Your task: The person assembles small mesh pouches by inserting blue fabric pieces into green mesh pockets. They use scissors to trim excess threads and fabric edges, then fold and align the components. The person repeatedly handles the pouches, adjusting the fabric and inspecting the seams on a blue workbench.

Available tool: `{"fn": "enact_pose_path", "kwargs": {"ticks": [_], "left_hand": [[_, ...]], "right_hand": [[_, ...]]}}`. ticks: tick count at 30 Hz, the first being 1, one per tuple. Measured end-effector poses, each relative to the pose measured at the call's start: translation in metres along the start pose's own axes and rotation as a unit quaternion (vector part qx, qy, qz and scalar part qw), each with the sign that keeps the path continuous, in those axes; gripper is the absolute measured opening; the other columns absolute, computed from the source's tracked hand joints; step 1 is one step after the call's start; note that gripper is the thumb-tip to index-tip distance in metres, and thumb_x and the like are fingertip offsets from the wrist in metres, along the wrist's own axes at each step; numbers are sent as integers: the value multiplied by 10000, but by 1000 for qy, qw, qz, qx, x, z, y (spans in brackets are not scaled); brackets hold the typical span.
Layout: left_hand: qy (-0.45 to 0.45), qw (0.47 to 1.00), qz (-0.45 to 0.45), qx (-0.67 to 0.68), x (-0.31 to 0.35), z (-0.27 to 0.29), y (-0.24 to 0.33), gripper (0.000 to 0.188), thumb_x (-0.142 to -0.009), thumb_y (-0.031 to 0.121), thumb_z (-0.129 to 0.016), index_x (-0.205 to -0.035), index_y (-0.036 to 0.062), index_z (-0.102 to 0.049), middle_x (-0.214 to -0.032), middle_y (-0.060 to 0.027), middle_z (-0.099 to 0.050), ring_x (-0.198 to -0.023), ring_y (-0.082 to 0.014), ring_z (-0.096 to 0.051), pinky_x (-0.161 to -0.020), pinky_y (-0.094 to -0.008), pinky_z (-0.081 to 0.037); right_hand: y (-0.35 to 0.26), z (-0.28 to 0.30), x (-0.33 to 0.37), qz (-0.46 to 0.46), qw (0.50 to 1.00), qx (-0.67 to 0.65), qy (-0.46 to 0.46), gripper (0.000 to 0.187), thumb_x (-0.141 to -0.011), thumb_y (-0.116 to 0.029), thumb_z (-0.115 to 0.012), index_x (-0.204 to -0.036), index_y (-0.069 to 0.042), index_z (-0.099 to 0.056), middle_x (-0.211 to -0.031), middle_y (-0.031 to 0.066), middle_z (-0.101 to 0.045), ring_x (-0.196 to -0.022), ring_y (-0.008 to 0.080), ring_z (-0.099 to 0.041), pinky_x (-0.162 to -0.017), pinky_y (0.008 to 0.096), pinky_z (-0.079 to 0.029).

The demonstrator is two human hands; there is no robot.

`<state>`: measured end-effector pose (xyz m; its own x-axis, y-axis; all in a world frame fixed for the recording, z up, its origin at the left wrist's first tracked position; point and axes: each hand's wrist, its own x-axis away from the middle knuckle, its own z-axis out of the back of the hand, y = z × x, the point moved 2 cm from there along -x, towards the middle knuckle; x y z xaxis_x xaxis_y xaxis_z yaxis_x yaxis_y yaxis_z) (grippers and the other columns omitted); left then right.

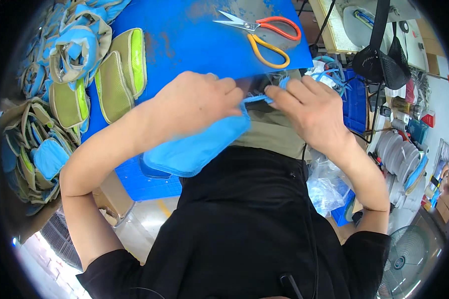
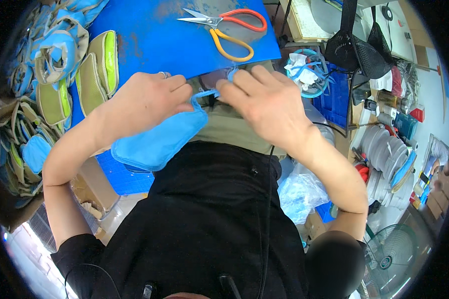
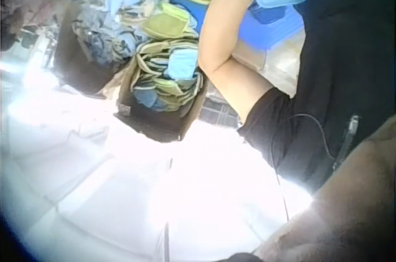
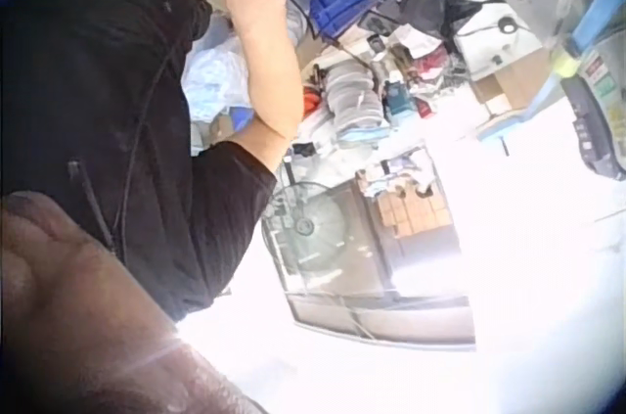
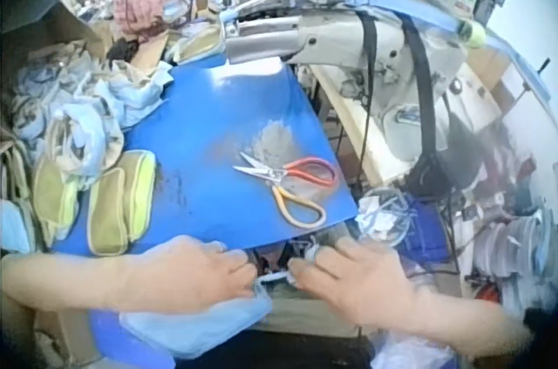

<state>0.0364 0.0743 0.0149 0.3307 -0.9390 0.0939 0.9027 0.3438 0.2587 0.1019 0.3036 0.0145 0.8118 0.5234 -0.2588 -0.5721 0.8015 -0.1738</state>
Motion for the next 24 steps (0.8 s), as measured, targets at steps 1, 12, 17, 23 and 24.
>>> {"fn": "enact_pose_path", "kwargs": {"ticks": [1, 12, 17, 23, 24], "left_hand": [[-7, 1000, 0, -6, 0, 2, 3, 255, -912, 322, -700, -959, 85, -620, -882, -66, -636, -805, -278, -672, -664, -405, -540], [123, 987, 90, 49, 68, 2, -18, 264, -831, 195, -789, -776, 98, -549, -756, -87, -499, -719, -284, -618, -580, -412, -502], [130, 980, 97, 113, 50, 4, -19, 209, -824, 153, -778, -782, 27, -616, -1160, -168, -618, -992, -361, -665, -842, -403, -544], [-66, 856, 140, 494, 18, 23, -26, 496, -818, 258, -784, -1243, 40, -650, -1450, -214, -560, -1156, -402, -650, -993, -427, -510], [-90, 871, 126, 466, 10, 28, -27, 526, -824, 258, -782, -1277, 41, -630, -1413, -219, -580, -1136, -410, -652, -976, -432, -517]], "right_hand": [[-2, 5, -4, 13, 1000, -9, -5, 172, -834, -215, -729, -989, -160, -679, -896, -15, -595, -819, 185, -612, -634, 331, -514], [12, 29, 26, 1, 995, -93, -17, 206, -771, -182, -784, -768, -112, -590, -725, 48, -523, -656, 249, -594, -550, 373, -477], [4, 20, -2, 47, 996, -75, 14, 272, -746, -221, -804, -784, -108, -559, -739, 37, -492, -680, 224, -572, -571, 358, -468], [-8, 32, -29, 102, 991, -66, 57, 219, -769, -256, -749, -831, -126, -584, -789, 18, -533, -733, 213, -606, -606, 345, -493], [-9, 33, -33, 111, 990, -62, 67, 217, -772, -260, -743, -839, -127, -585, -797, 17, -538, -739, 214, -610, -610, 345, -495]]}}
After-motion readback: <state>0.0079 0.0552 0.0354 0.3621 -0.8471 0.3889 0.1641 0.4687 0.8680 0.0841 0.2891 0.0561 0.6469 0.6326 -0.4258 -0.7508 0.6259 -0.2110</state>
